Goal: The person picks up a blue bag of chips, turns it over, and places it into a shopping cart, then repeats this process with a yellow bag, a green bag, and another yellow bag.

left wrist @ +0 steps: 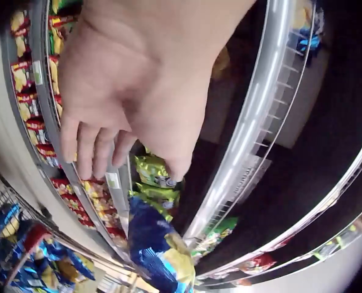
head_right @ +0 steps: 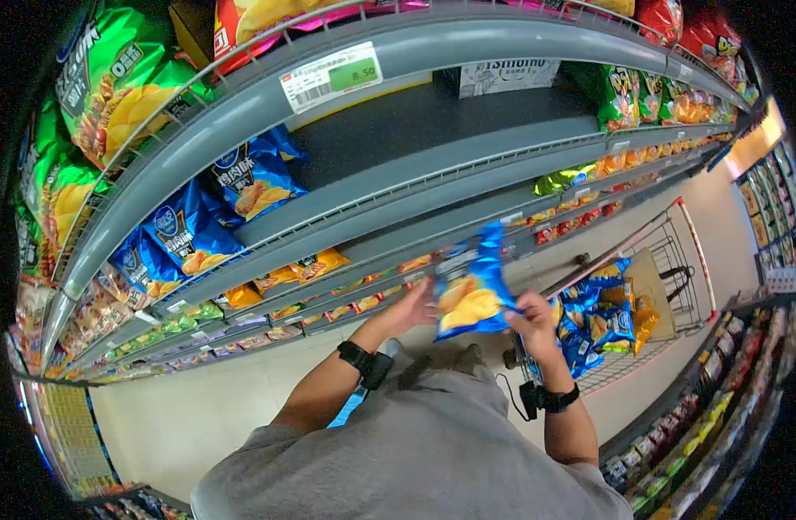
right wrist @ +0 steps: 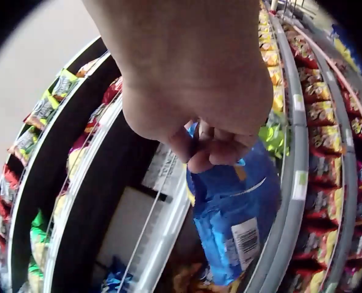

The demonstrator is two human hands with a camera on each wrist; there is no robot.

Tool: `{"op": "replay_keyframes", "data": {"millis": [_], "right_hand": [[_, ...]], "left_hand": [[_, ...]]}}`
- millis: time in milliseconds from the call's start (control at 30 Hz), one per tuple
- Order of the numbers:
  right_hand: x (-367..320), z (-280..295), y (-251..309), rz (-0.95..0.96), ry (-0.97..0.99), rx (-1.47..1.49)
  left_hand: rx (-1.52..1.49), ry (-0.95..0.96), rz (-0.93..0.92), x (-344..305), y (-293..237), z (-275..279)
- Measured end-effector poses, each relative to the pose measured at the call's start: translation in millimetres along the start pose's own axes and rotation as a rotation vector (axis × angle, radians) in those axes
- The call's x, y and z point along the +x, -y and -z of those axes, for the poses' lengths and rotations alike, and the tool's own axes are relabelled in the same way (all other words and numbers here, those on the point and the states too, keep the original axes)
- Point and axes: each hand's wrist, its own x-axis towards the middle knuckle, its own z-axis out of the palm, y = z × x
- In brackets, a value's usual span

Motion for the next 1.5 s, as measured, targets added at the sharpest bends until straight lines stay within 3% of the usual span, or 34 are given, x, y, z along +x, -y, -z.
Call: {"op": "replay_keyframes", "data": {"millis": [100,200,267,400,500,700,1000,1200,1233,1333,1367,1500], "right_hand": [[-2.6,-51.5,4.9,-0.195,0.197,-0.025],[5.7,-79.1,4.6,-0.256,0.435,-0.16],[13.3,-96.6,8.5,-0.335,0.539,-0.256],[25.6,-146.4,-2.6,-0.292,0.417,-0.163],[35.9,-189.4,-14.6,-0.189,0.366,-0.121],[46.5,-235.0,-15.3,-0.237,0.337,0.054],[57.7,-249.1,-19.3,-0.149,0.476,0.032],[60.8,-239.1,-35.1,-0.222,0.517,0.243],[62.9,-237.1,-39.6,-0.208,0.55,0.166],[58.8,-238.1,-27.9,-0.155,0.525,0.072],[57.3,-238.0,-27.3,-0.128,0.505,0.078],[50.7,-239.6,-17.1,-0.055,0.466,0.107]], "left_hand": [[-0.257,0.057,-0.05,-14.6,-2.3,9.8],[-0.252,-0.112,-0.181,-38.5,-5.1,38.2],[-0.051,-0.221,-0.231,-66.4,-16.4,50.0],[0.409,-0.307,-0.417,-113.6,-32.9,56.4],[0.389,-0.338,-0.458,-138.6,-40.7,50.6],[0.399,-0.474,-0.549,-177.5,-55.8,47.2],[0.384,-0.524,-0.709,-198.4,-66.4,45.1],[0.737,-0.548,-0.743,-220.2,-98.2,3.9],[0.611,-0.521,-0.675,-214.3,-98.7,6.2],[0.653,-0.55,-0.694,-206.5,-98.4,14.9],[0.652,-0.533,-0.765,-205.5,-97.7,13.0],[0.523,-0.492,-0.71,-205.6,-98.1,16.4]]}}
